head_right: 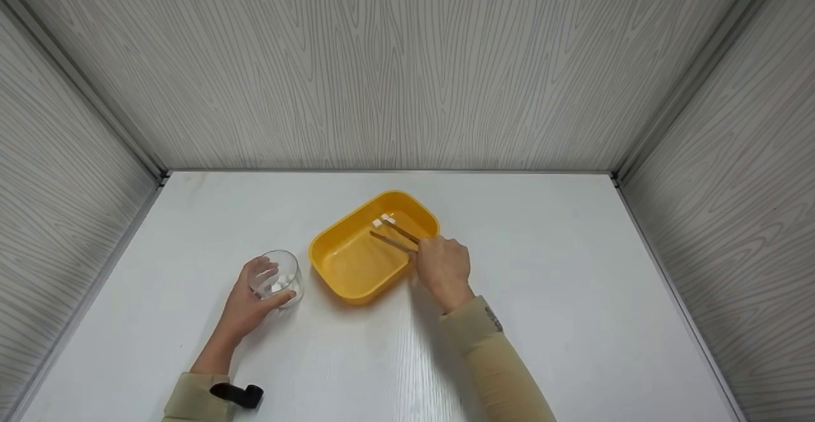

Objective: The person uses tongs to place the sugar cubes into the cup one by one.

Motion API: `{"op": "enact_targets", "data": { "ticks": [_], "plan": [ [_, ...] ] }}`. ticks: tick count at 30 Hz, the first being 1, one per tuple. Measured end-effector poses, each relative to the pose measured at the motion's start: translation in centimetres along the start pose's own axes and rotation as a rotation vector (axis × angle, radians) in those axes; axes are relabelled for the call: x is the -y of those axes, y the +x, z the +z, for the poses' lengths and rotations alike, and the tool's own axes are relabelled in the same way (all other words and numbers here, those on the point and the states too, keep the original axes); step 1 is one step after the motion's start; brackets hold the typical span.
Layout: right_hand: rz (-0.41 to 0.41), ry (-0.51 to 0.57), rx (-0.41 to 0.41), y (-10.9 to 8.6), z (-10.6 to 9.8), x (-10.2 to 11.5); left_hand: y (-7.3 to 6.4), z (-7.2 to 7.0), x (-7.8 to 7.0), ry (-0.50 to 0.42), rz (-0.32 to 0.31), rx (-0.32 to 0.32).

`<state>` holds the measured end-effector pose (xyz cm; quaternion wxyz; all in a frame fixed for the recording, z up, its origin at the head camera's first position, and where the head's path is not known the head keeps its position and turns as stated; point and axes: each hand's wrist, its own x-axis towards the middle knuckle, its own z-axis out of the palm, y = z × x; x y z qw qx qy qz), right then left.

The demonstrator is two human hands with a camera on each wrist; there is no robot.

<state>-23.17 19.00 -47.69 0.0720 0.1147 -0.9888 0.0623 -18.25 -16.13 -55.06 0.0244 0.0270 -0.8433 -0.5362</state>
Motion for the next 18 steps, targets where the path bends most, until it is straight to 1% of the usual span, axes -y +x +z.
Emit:
{"op": "enact_targets", "data": {
  "ticks": [9,18],
  "plan": [
    [0.019,-0.008,0.059,0.8,0.0,0.3,0.0,0.0,0.0,-0.008,0.000,0.001],
    [0.018,-0.038,0.056,1.6,-0.1,0.8,-0.1,0.0,-0.1,0.000,0.001,-0.003]
  ]
}}
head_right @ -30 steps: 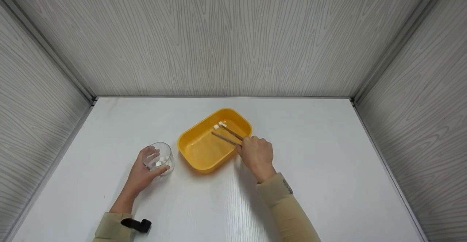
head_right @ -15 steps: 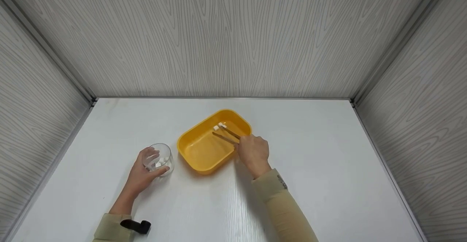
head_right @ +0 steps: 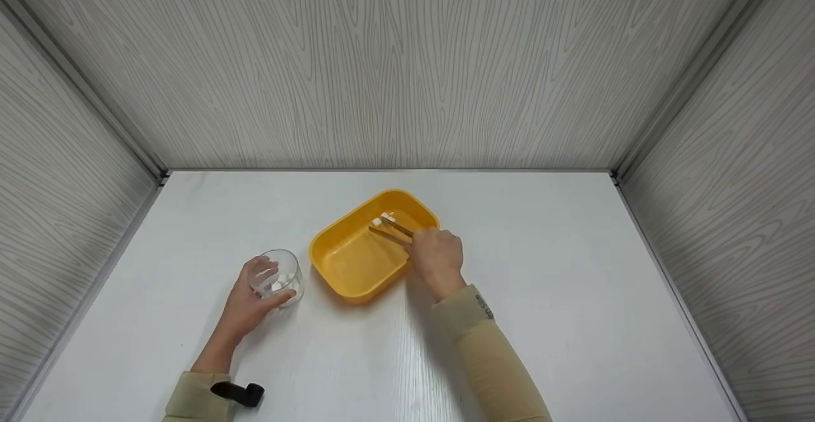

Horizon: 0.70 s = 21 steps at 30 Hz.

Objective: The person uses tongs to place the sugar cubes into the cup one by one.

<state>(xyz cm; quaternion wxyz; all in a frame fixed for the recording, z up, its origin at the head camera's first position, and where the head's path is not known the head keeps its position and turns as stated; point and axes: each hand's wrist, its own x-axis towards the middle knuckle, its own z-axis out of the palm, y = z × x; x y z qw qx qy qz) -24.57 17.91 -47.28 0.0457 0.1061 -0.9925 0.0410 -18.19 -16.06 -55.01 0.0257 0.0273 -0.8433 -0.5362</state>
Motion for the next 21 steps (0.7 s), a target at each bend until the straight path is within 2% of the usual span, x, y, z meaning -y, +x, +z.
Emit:
{"op": "enact_targets", "data": {
  "ticks": [16,21],
  "plan": [
    [-0.012,-0.029,-0.019,0.71,0.49,0.53,0.10,0.07,0.25,0.019,0.016,-0.016],
    [-0.009,-0.014,-0.012,0.87,0.55,0.48,0.11,0.06,0.18,0.017,0.001,-0.008]
  ]
}}
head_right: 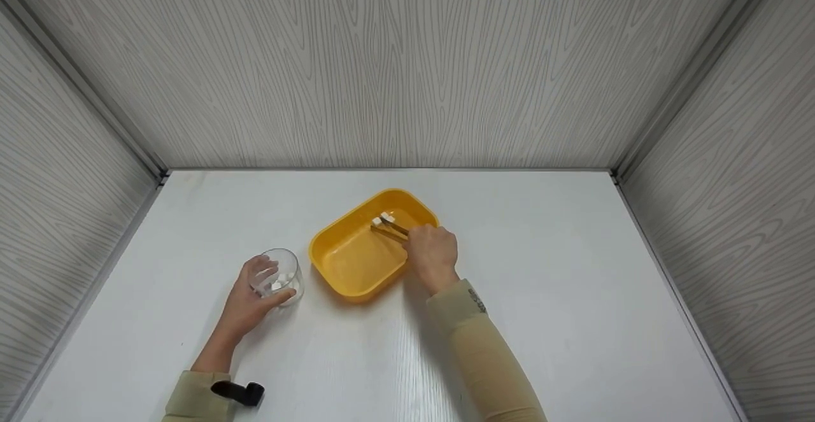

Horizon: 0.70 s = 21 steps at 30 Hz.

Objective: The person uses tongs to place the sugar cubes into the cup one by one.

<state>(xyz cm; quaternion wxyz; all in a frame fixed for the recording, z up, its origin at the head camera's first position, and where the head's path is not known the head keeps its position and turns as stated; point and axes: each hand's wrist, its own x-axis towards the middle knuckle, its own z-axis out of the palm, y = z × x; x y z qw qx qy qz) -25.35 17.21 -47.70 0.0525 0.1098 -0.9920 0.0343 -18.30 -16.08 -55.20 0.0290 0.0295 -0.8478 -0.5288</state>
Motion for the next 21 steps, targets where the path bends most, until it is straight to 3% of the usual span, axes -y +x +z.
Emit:
{"op": "enact_targets", "data": {
  "ticks": [21],
  "plan": [
    [-0.009,-0.018,0.015,0.19,0.13,0.39,0.00,-0.07,-0.08,-0.035,0.003,0.011]
  ]
}}
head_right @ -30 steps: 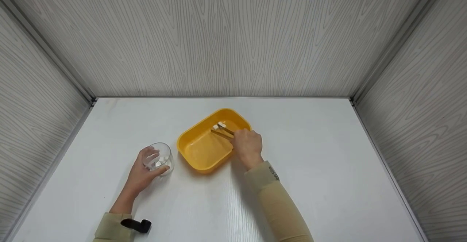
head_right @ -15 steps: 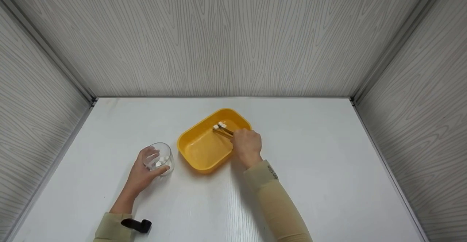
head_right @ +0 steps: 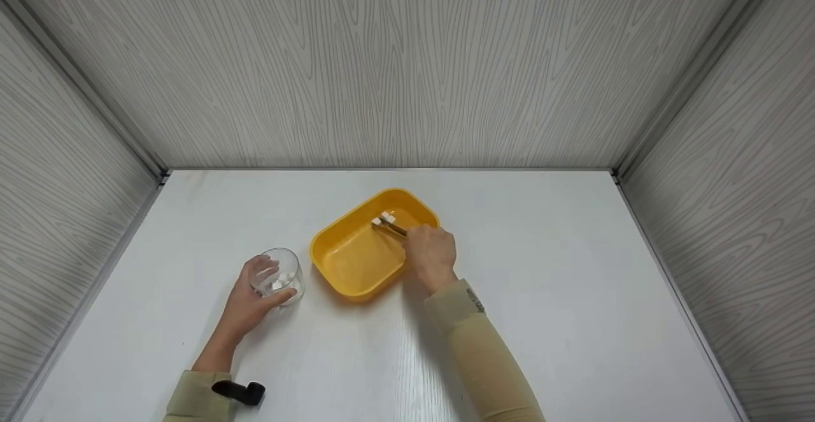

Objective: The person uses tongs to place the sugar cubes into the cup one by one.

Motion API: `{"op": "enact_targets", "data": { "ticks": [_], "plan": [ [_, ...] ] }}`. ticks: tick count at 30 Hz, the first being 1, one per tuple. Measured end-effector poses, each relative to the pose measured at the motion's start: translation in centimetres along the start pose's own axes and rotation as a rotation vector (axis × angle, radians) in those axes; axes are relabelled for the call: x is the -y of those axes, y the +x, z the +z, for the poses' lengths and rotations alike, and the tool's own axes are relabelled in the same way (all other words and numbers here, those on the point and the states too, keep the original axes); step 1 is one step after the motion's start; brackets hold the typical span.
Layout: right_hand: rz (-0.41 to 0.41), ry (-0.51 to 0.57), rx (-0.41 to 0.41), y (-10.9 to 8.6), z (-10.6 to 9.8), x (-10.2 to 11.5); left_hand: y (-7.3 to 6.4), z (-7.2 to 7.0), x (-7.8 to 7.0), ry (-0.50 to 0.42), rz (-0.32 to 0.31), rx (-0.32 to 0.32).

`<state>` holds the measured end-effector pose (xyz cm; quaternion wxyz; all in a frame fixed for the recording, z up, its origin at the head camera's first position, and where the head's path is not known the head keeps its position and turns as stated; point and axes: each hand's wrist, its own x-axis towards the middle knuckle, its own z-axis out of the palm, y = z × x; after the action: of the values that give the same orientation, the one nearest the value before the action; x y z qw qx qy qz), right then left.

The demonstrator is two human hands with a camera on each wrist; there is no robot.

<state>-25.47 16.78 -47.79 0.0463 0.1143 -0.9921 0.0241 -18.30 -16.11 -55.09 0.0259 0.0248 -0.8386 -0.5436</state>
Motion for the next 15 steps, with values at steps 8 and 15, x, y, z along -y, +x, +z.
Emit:
{"op": "enact_targets", "data": {
  "ticks": [8,15],
  "plan": [
    [0.000,0.005,-0.001,0.03,0.16,-0.07,-0.02,0.02,0.01,0.001,-0.007,-0.005],
    [0.011,0.008,0.023,-0.16,-0.28,-0.08,-0.07,0.00,0.04,-0.001,0.014,-0.014]
  ]
}}
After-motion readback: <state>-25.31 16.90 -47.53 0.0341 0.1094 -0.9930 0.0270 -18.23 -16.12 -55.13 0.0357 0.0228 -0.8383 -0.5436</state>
